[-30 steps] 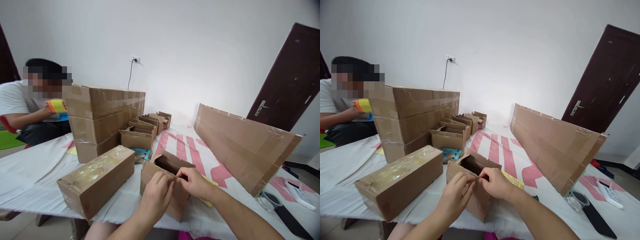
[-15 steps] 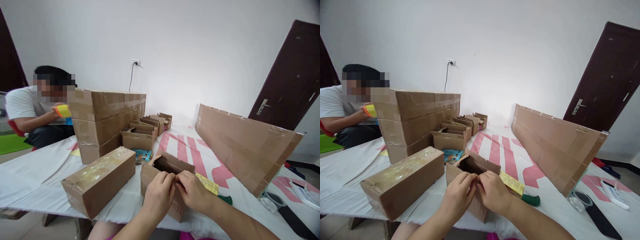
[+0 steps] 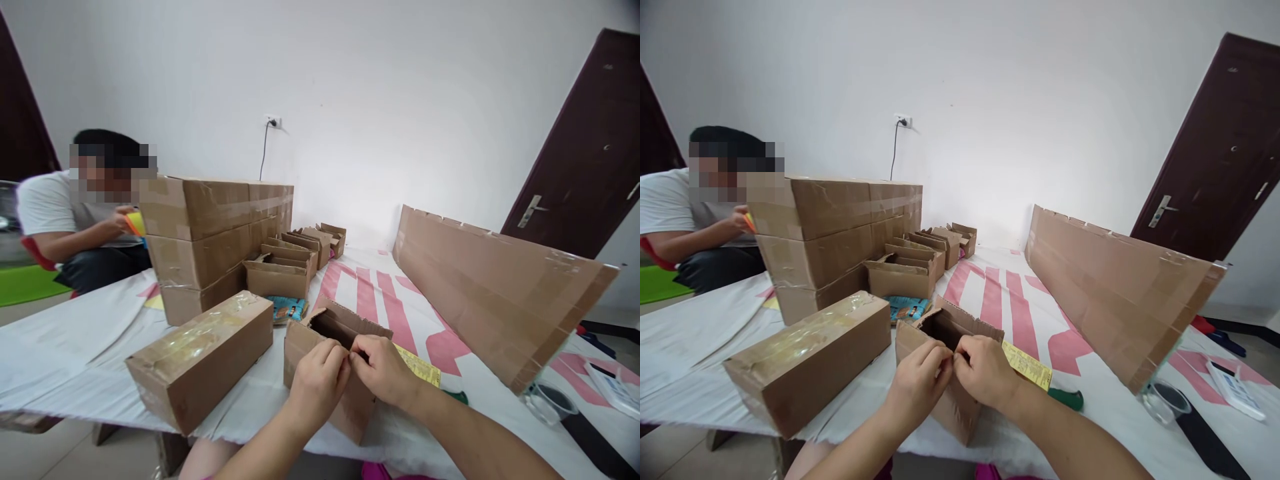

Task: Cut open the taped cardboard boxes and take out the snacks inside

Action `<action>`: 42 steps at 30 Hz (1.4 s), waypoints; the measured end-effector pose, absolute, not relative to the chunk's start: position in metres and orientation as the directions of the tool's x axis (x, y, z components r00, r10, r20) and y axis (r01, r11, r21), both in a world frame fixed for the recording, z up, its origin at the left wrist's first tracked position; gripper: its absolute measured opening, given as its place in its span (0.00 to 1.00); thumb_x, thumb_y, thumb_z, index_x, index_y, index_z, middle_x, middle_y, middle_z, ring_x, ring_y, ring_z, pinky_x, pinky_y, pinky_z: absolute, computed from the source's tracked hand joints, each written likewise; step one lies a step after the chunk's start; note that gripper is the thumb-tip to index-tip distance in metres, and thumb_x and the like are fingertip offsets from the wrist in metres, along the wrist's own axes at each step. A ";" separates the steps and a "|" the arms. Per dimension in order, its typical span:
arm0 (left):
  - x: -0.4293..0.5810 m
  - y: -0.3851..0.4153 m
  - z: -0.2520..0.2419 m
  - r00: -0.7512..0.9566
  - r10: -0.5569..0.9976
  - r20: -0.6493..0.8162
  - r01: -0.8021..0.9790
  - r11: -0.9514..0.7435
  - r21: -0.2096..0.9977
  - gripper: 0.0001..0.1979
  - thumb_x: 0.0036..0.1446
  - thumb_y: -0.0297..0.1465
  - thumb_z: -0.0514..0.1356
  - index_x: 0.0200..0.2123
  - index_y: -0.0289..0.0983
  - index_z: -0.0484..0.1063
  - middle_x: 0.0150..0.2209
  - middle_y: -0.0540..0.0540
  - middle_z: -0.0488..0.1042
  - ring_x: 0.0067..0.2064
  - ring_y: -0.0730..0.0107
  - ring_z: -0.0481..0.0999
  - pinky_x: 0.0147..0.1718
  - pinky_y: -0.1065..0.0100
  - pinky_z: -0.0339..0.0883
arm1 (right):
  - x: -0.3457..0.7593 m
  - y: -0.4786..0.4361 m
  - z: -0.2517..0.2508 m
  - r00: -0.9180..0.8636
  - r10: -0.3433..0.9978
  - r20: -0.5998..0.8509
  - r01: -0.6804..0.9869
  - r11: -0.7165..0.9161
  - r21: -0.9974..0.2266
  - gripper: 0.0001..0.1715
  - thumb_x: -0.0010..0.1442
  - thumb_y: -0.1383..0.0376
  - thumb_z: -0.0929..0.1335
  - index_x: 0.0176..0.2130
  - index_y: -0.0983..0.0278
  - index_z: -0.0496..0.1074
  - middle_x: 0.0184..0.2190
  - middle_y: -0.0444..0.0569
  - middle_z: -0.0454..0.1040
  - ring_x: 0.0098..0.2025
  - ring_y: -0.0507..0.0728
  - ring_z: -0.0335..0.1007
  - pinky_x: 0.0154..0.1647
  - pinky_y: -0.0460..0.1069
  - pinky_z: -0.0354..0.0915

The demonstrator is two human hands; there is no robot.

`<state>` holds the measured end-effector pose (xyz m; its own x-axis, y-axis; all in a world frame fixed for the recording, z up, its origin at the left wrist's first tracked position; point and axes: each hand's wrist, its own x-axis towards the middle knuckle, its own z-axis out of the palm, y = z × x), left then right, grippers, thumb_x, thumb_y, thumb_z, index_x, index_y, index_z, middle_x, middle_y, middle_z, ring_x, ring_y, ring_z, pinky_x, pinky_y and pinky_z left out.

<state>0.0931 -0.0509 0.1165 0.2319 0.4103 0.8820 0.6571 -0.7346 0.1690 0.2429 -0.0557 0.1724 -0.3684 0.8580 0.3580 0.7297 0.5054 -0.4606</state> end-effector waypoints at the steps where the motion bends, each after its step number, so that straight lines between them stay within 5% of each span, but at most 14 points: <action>1: 0.094 -0.051 0.116 0.220 0.413 0.884 0.652 -0.736 0.181 0.10 0.59 0.21 0.53 0.27 0.38 0.63 0.26 0.49 0.68 0.27 0.71 0.67 0.26 0.71 0.62 | 0.242 -0.055 0.172 -0.370 0.856 0.361 0.723 0.509 -0.467 0.09 0.56 0.70 0.63 0.25 0.62 0.66 0.25 0.44 0.72 0.30 0.53 0.68 0.31 0.46 0.57; 14: 0.090 -0.052 0.101 0.051 0.529 0.847 0.432 -0.776 0.459 0.07 0.59 0.22 0.53 0.32 0.40 0.62 0.28 0.50 0.67 0.30 0.72 0.69 0.29 0.71 0.65 | 0.242 -0.056 0.172 -0.347 0.875 0.337 0.690 0.482 -0.541 0.09 0.55 0.70 0.62 0.24 0.63 0.64 0.20 0.41 0.67 0.25 0.51 0.62 0.27 0.45 0.54; 21: 0.092 -0.057 0.101 -0.057 0.747 0.662 0.378 -0.598 0.707 0.07 0.57 0.32 0.60 0.36 0.40 0.63 0.30 0.52 0.68 0.28 0.72 0.68 0.28 0.70 0.65 | 0.244 -0.054 0.168 -0.326 0.895 0.305 0.694 0.445 -0.565 0.09 0.56 0.68 0.62 0.24 0.63 0.64 0.18 0.39 0.63 0.22 0.49 0.56 0.24 0.45 0.50; 28: 0.094 -0.058 0.115 -0.037 0.785 0.618 0.526 -0.511 0.680 0.09 0.58 0.31 0.55 0.25 0.40 0.65 0.29 0.51 0.63 0.28 0.72 0.67 0.27 0.69 0.63 | 0.246 -0.055 0.167 -0.376 0.861 0.342 0.670 0.507 -0.542 0.09 0.57 0.68 0.62 0.25 0.63 0.64 0.21 0.41 0.67 0.26 0.50 0.62 0.27 0.45 0.54; 34: 0.068 -0.044 0.108 -0.192 0.670 0.717 0.611 -0.490 0.622 0.09 0.57 0.28 0.54 0.24 0.40 0.62 0.28 0.51 0.63 0.27 0.71 0.67 0.28 0.68 0.64 | 0.254 -0.054 0.167 -0.351 0.876 0.332 0.671 0.482 -0.563 0.10 0.57 0.68 0.62 0.25 0.63 0.65 0.20 0.40 0.66 0.24 0.50 0.60 0.26 0.45 0.54; 42: 0.091 -0.070 0.119 -0.027 0.778 0.628 0.569 -0.504 0.649 0.08 0.59 0.33 0.57 0.27 0.40 0.67 0.27 0.51 0.67 0.28 0.70 0.69 0.25 0.69 0.62 | 0.247 -0.062 0.171 -0.434 0.825 0.361 0.658 0.564 -0.499 0.10 0.59 0.69 0.62 0.27 0.63 0.66 0.24 0.42 0.70 0.28 0.52 0.65 0.30 0.46 0.57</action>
<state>0.0909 -0.0697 0.1186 -0.0271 0.7776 0.6282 0.5695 -0.5045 0.6490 0.2470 -0.0616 0.1710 -0.4342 0.8255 0.3607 0.6576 0.5641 -0.4994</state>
